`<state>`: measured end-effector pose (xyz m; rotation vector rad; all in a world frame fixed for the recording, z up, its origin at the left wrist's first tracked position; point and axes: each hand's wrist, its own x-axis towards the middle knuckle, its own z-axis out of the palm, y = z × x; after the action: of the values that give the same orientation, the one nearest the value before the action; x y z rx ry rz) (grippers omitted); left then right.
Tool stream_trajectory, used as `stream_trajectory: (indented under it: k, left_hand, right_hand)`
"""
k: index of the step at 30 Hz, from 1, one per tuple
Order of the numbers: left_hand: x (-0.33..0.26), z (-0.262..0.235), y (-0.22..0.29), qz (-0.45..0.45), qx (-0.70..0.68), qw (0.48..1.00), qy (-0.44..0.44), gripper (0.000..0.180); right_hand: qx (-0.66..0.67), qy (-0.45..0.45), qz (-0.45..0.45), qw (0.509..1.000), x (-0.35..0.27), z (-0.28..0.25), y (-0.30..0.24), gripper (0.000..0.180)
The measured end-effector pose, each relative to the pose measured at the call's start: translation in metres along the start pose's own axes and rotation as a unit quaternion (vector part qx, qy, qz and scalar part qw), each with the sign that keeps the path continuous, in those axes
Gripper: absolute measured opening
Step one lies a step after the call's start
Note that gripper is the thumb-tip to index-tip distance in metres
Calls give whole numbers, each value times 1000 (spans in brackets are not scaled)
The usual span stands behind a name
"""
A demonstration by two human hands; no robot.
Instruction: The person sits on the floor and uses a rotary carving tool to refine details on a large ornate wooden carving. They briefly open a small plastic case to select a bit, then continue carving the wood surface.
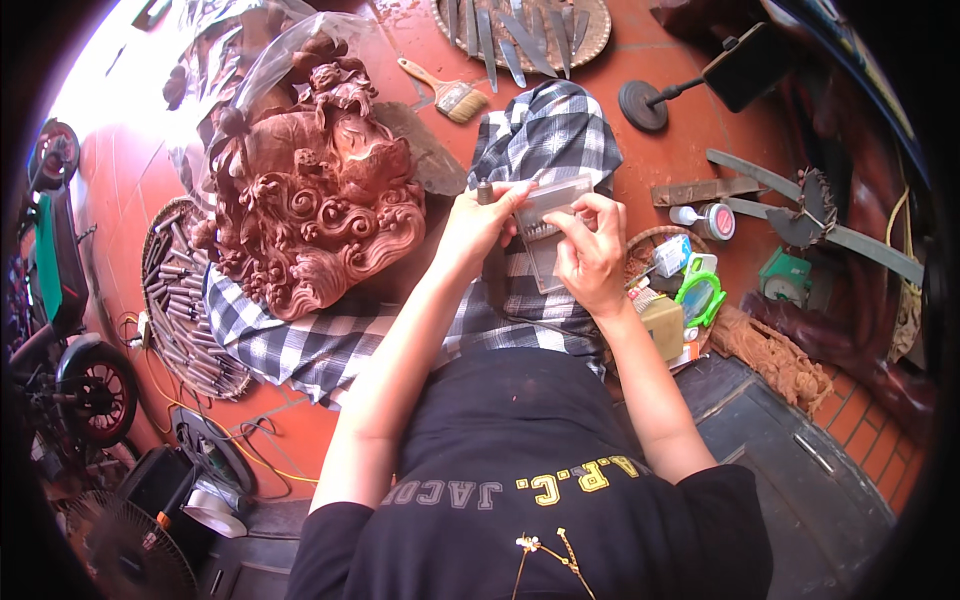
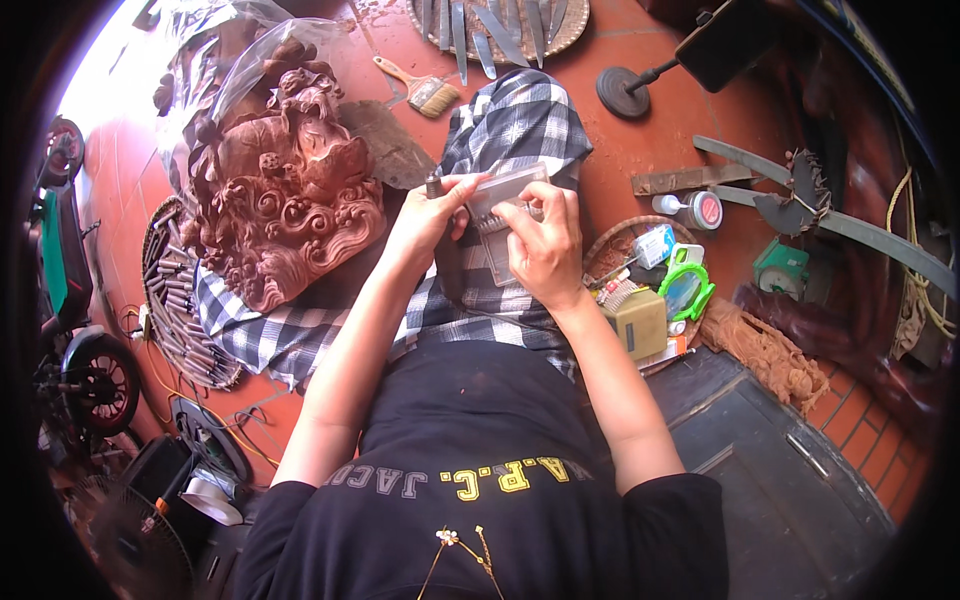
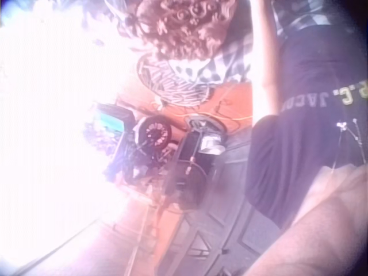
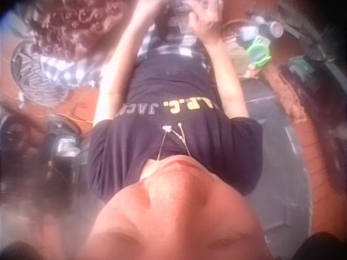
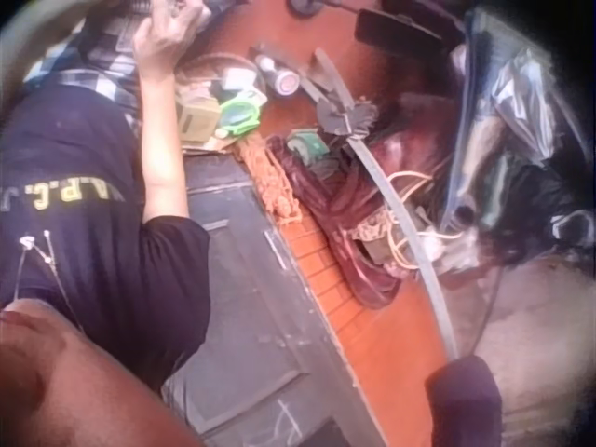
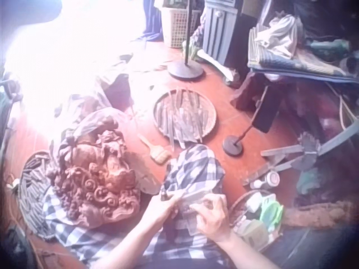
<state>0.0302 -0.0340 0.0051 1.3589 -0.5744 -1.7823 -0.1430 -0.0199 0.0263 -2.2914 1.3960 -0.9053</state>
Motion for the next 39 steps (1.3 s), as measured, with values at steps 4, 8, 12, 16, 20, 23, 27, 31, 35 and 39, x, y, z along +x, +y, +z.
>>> stream_trajectory:
  k: [4, 8, 12, 16, 20, 23, 27, 31, 35, 39]
  left_hand:
    - [3, -3, 2, 11, 14, 1000, -17, 35]
    - [-8, -8, 12, 54, 71, 993, -74, 52]
    - [-12, -10, 17, 47, 76, 989, -115, 59]
    - [-13, -9, 13, 55, 75, 987, -132, 58]
    - [-13, -5, 11, 63, 95, 988, -107, 57]
    - [-20, 0, 14, 71, 88, 991, -69, 51]
    - [-20, 4, 11, 74, 60, 994, -56, 44]
    - [-19, 5, 9, 80, 65, 993, -54, 41]
    - [-17, 4, 11, 73, 69, 993, -68, 41]
    - [-15, 3, 9, 64, 66, 993, -72, 41]
  right_hand:
    - [-37, -7, -18, 999, -3, -5, 0, 45]
    - [-35, -4, -15, 999, -4, -3, 0, 48]
    - [-31, -9, -16, 999, -5, -2, 0, 51]
    - [-29, -12, -2, 1000, -6, -4, 2, 53]
    - [-21, -10, 2, 1000, -6, -5, 2, 55]
    - [-24, -10, 1, 1000, -7, -6, 1, 56]
    - [-25, -7, -9, 1000, -7, -4, 3, 57]
    - [-7, -4, -16, 1000, -6, -5, 3, 53]
    - [43, 76, 52, 995, 1, -14, 1, 35]
    - [69, 87, 99, 989, 5, -20, 7, 26]
